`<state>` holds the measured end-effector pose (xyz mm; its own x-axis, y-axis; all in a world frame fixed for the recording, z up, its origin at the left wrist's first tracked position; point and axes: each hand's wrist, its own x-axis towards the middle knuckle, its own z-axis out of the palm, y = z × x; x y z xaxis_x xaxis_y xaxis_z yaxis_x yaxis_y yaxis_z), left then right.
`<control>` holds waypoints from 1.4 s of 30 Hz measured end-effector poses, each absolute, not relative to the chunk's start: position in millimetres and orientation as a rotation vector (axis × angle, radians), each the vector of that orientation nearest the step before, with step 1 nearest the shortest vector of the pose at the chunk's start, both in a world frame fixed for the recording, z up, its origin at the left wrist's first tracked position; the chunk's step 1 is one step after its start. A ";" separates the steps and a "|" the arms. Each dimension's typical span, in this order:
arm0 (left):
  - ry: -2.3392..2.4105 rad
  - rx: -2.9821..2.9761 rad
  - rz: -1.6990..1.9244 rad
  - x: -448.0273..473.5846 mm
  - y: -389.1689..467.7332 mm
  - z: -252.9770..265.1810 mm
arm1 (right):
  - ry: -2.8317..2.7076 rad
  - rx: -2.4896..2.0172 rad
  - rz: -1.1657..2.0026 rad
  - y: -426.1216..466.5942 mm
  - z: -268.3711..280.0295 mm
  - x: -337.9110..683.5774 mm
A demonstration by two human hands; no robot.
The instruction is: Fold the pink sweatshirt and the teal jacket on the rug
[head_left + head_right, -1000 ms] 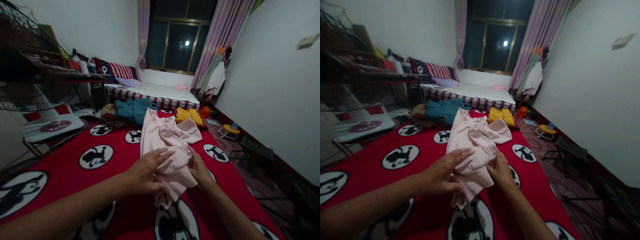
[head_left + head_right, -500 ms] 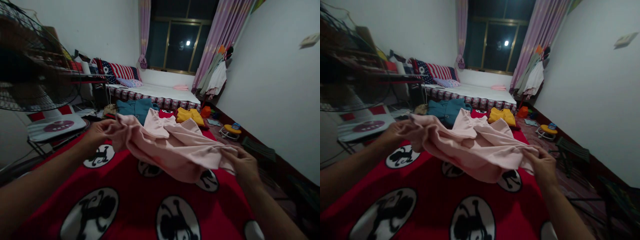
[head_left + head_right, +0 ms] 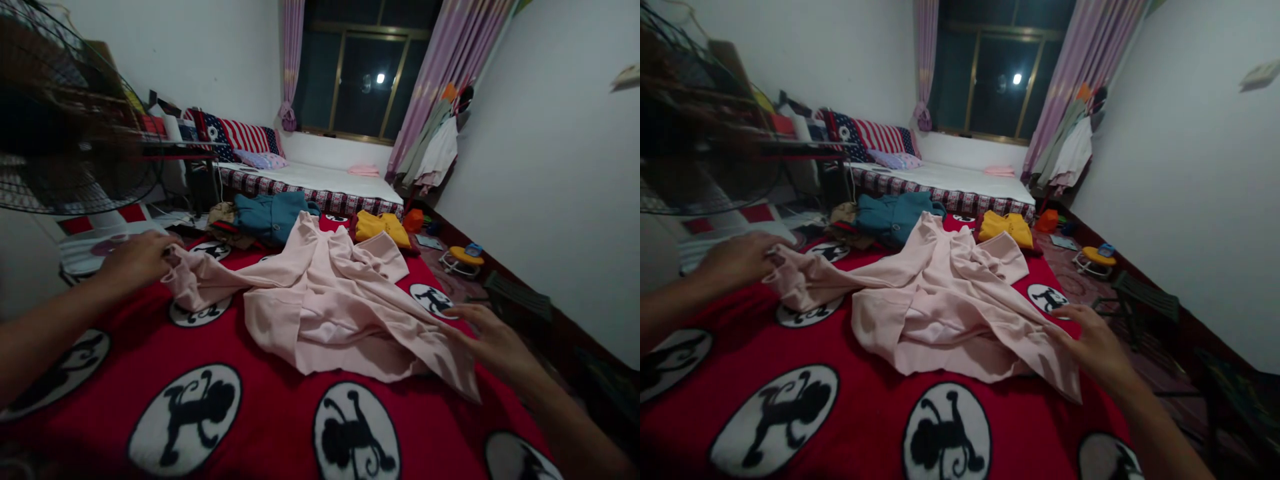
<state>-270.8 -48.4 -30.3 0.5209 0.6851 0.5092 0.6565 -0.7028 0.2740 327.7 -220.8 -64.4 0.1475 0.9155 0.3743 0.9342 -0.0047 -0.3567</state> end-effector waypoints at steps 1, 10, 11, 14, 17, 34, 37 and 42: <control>1.296 2.696 1.036 -256.6 -54.2 -24.9 | -1.818 -1.869 -0.066 -215.1 -65.1 320.2; 0.633 2.895 0.099 -105.8 -121.1 -44.5 | -1.965 -1.972 -0.062 -158.5 -85.5 274.3; 0.675 2.877 0.027 -102.7 -118.6 -51.3 | -1.969 -2.009 -0.025 -155.2 -86.4 273.3; 0.769 2.839 -0.028 -100.3 -105.2 -65.3 | -1.987 -2.083 -0.006 -150.9 -90.4 269.0; 0.782 2.828 0.054 -94.4 -96.4 -69.7 | -1.938 -2.039 -0.033 -150.6 -96.1 262.9; 0.704 2.334 -0.536 -110.6 -132.8 23.8 | -1.703 -1.881 0.816 -230.6 -37.8 282.7; 0.644 2.258 -0.521 -88.2 -126.3 17.1 | -1.881 -1.959 0.713 -224.3 -41.5 287.8; 0.686 2.247 0.164 -8.2 -101.1 -7.5 | -1.590 -1.750 0.494 -158.6 -35.8 274.3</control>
<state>-8.2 -101.1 -7.5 0.8468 0.5237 -0.0928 0.4252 -0.5617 0.7097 274.3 -158.6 -35.8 0.1695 0.9693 0.1780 0.6981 0.0094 -0.7159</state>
